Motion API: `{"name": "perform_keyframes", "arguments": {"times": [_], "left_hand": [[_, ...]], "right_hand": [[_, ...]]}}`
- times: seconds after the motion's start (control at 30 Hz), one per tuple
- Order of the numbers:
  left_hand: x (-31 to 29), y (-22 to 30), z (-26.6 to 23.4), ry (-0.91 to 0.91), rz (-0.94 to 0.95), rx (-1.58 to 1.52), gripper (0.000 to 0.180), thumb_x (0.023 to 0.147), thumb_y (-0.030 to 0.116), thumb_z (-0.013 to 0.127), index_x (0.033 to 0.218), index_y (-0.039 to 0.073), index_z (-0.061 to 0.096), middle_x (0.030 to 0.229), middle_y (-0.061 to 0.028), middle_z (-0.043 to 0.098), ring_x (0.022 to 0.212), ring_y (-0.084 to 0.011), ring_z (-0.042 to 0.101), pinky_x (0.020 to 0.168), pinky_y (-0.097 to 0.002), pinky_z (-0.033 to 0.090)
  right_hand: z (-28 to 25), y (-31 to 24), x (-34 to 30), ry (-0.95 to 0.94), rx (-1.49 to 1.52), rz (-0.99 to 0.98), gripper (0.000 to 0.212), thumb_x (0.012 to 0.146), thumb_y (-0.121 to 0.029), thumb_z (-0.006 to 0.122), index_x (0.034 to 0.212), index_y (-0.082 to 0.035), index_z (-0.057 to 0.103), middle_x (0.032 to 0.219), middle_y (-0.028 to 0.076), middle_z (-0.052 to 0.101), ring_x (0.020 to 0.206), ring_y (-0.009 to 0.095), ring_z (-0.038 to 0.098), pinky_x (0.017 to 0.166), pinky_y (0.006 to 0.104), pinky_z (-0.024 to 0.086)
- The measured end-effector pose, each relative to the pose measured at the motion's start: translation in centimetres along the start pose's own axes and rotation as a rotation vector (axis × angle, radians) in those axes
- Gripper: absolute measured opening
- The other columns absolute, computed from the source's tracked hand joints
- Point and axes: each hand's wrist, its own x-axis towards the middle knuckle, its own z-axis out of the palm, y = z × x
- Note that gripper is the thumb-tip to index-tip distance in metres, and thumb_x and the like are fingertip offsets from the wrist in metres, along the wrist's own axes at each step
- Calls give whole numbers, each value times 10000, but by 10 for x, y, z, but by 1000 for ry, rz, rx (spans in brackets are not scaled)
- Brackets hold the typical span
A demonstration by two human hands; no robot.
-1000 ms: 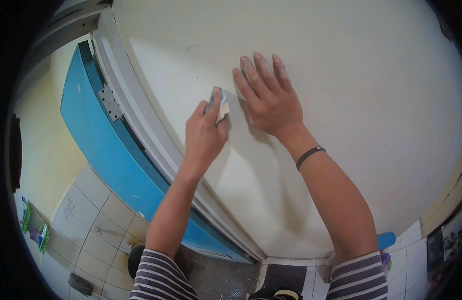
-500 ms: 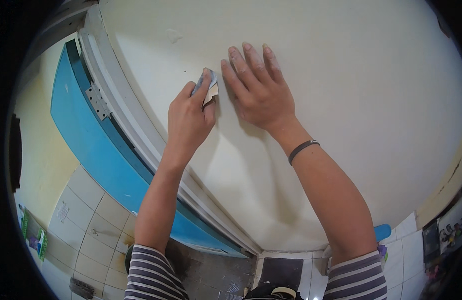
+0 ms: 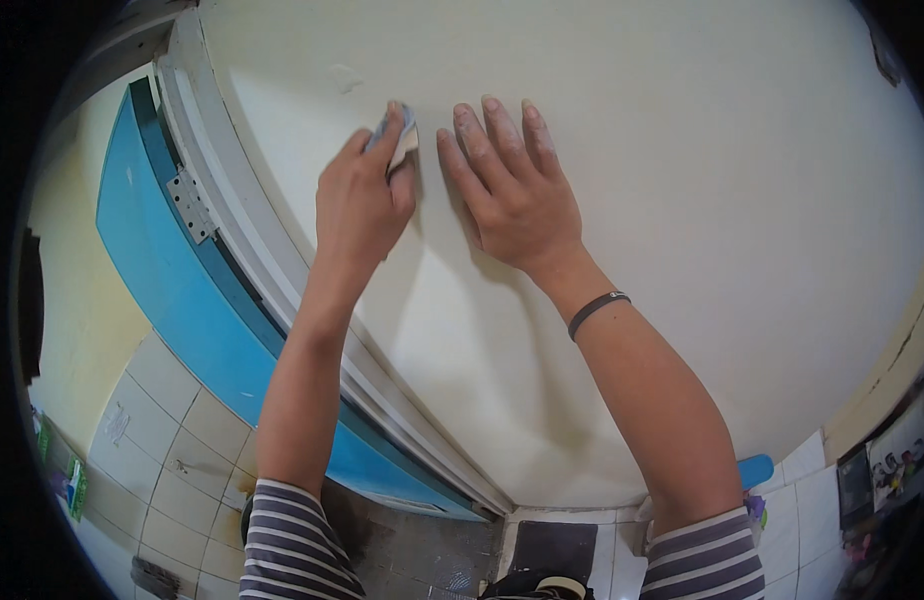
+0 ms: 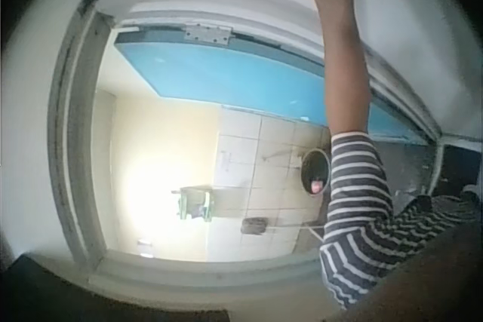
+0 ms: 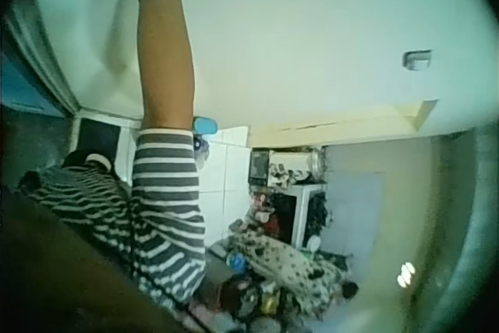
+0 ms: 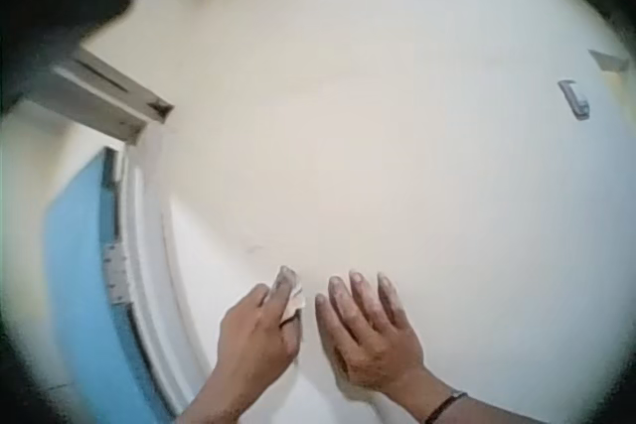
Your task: The person sands down patches on a wall and a door frame using sandpaper.
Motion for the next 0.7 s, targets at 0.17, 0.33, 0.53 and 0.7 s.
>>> {"name": "perform_keyframes", "arguments": {"times": [0.17, 0.33, 0.53, 0.7], "left_hand": [[2, 0, 3, 45, -42, -7, 554, 806, 60, 654, 1360, 39, 629, 831, -149, 602, 727, -331, 625, 643, -426, 520], [-32, -1, 3, -98, 10, 22, 588, 808, 60, 657, 1393, 53, 603, 848, -149, 605, 719, -335, 623, 632, -431, 518], [19, -5, -9, 25, -25, 136, 558, 827, 67, 625, 1385, 51, 610, 895, -154, 627, 769, -346, 649, 659, -441, 536], [6, -3, -1, 51, 113, 111, 559, 829, 103, 657, 1385, 56, 608, 904, -149, 629, 763, -348, 647, 658, -429, 545]], "right_hand": [[-2, 2, 2, 9, 6, -1, 414, 908, -195, 612, 1312, -105, 647, 1402, 101, 589, 1341, 315, 516, 1177, 543, 339], [0, 5, -1, 15, 9, 8, 401, 914, -186, 608, 1305, -107, 648, 1400, 95, 589, 1338, 310, 520, 1177, 537, 345], [-2, 0, 2, 13, 10, 4, 394, 924, -185, 591, 1306, -107, 648, 1408, 94, 587, 1343, 307, 518, 1181, 536, 344], [-4, 3, 0, 0, 25, 12, 397, 934, -193, 576, 1316, -107, 644, 1421, 99, 581, 1353, 310, 511, 1183, 537, 344]]}}
